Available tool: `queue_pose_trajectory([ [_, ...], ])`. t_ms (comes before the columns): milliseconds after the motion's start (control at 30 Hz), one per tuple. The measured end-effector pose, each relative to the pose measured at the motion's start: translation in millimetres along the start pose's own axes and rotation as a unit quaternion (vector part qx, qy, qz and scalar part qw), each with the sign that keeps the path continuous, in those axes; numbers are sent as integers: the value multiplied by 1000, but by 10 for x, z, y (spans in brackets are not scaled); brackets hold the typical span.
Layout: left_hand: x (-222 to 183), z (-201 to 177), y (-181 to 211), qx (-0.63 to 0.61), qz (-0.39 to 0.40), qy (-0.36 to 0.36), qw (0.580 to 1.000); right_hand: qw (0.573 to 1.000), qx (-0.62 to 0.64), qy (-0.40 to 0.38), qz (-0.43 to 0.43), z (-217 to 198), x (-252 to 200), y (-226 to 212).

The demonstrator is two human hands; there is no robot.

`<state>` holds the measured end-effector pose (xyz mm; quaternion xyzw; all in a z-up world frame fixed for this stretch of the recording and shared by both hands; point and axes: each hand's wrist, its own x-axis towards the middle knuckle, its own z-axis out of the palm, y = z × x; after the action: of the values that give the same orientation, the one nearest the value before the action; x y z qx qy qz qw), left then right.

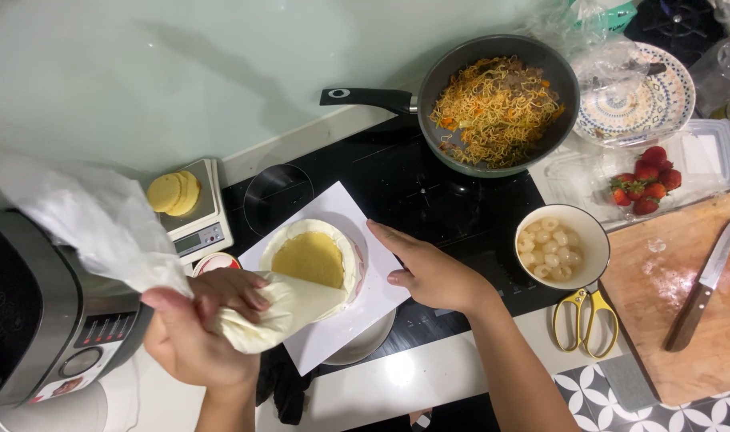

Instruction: Frosting the top of a small cake and preparing more frosting in a piping bag.

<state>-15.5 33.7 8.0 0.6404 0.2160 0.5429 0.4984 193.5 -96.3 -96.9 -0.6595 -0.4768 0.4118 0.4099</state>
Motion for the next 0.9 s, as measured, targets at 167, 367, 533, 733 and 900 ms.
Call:
queue_pose_trajectory([
  [167,172,-105,1,-57,-5,5,998,1000,-12,-6,-19,3,-78,-20],
  [367,245,-66,-3,-3,35,3,999,998,-15,52,-45,308,-444,-99],
  [533,297,-8,17,73,-13,-41,996,993,-19,116,32,581,-730,-248],
  [733,297,63,13,164,16,-71,984,988,-31,120,90,664,-754,-120],
  [900,361,73,-132,191,4,-115,975,984,-21,108,141,667,-744,-190],
])
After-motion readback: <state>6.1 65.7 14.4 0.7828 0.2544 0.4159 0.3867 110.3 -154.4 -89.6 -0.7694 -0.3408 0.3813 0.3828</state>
